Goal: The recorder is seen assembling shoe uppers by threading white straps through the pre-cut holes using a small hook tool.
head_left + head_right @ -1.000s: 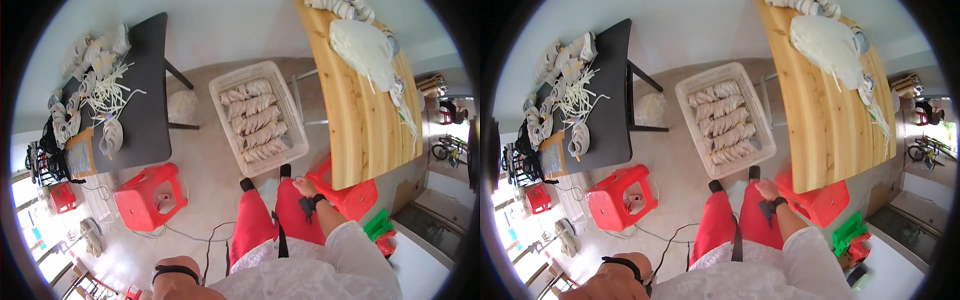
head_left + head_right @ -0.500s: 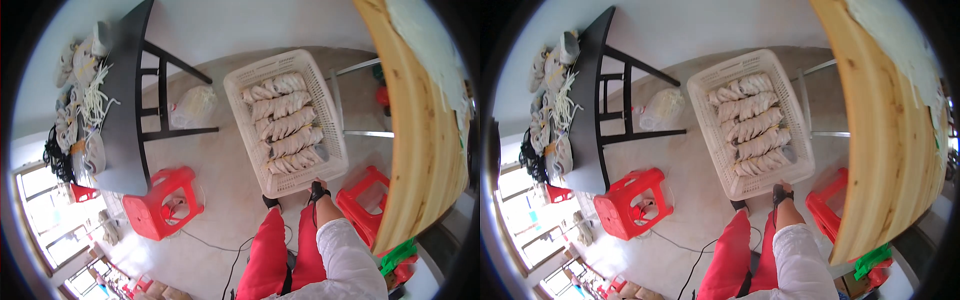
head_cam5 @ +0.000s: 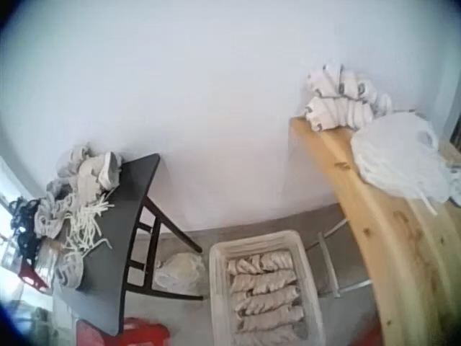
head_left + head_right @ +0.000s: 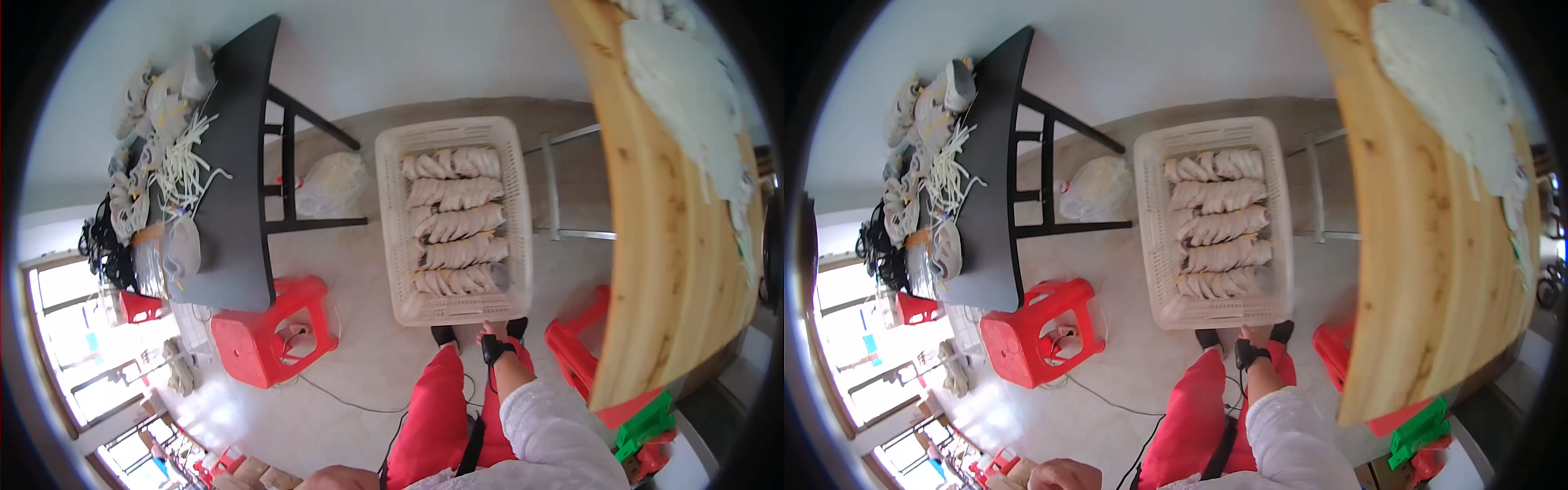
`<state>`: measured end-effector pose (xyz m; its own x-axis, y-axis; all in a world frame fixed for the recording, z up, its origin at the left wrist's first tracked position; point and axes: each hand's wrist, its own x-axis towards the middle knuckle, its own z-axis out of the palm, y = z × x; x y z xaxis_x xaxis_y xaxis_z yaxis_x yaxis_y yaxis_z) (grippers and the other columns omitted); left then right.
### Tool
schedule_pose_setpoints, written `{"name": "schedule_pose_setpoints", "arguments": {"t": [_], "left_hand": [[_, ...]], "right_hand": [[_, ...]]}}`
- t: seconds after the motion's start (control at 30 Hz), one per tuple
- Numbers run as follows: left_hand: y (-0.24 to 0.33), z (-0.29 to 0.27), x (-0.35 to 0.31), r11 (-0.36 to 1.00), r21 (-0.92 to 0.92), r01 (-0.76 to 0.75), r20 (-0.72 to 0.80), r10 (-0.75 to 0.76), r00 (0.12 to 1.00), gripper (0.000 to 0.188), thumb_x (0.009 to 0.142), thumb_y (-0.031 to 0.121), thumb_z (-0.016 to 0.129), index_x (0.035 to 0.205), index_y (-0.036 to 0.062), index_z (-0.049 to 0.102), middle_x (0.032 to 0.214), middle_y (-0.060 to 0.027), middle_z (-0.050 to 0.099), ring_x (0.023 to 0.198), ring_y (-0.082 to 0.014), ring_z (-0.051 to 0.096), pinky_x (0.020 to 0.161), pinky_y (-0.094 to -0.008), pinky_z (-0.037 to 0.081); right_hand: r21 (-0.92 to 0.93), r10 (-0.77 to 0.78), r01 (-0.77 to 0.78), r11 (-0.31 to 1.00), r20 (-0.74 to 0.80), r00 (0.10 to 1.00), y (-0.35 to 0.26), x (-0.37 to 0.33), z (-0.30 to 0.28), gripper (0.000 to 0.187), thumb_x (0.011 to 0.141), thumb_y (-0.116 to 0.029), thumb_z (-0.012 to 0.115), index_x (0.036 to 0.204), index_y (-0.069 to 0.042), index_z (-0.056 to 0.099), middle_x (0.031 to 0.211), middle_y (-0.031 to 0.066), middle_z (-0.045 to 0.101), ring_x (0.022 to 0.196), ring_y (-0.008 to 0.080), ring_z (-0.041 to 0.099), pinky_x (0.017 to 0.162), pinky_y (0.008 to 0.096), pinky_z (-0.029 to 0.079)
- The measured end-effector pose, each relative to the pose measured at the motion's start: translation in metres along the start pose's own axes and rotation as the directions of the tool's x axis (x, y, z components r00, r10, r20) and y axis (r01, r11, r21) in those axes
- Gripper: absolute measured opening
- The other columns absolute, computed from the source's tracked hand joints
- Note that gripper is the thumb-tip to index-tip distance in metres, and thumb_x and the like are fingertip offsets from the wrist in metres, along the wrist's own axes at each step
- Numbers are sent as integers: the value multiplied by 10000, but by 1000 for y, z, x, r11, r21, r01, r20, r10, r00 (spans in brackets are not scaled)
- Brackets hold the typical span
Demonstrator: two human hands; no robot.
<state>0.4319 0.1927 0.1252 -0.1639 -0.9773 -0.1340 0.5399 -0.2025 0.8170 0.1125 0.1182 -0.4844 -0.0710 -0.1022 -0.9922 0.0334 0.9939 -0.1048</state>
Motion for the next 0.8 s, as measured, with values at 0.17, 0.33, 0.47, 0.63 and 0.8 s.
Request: {"name": "schedule_pose_setpoints", "arguments": {"t": [0.17,0.33,0.47,0.63,0.8], "left_hand": [[21,33,14,998,-9,54,-234,-55,971,353,740,326,747,792,10,598,709,-108,567,624,-209,491,553,-316,360],[39,50,35,967,248,49,-109,-23,994,345,872,346,636,924,18,542,715,-48,485,625,-156,412,586,-294,347],[17,52,38,955,19,296,-470,-253,845,117,882,119,616,932,17,585,814,-91,585,746,-218,557,675,-348,465],[-41,62,60,862,398,313,-468,-103,878,53,919,95,530,910,45,547,717,0,550,612,-55,475,546,-195,369],[-88,104,97,778,427,461,-454,-256,853,98,923,139,542,929,42,561,739,-9,569,629,-75,500,570,-199,394]], "right_hand": [[-666,-550,585,463,301,779,-27,-156,-82,225,881,-225,547,755,-40,573,640,91,590,561,189,601,511,313,483],[-507,-476,356,785,-125,871,-28,-242,-208,254,844,-249,529,732,-32,598,667,99,626,579,226,621,543,368,488],[-419,-499,385,822,-203,843,-1,-290,-278,218,836,-231,629,867,-20,585,719,92,622,568,201,609,475,348,491],[50,-193,191,980,44,980,28,-337,-336,283,809,-258,682,942,-21,605,771,114,632,618,240,634,537,358,538],[238,-162,166,957,-37,986,23,-356,-399,357,733,-248,727,988,-31,604,805,129,632,643,277,645,568,401,546]]}}
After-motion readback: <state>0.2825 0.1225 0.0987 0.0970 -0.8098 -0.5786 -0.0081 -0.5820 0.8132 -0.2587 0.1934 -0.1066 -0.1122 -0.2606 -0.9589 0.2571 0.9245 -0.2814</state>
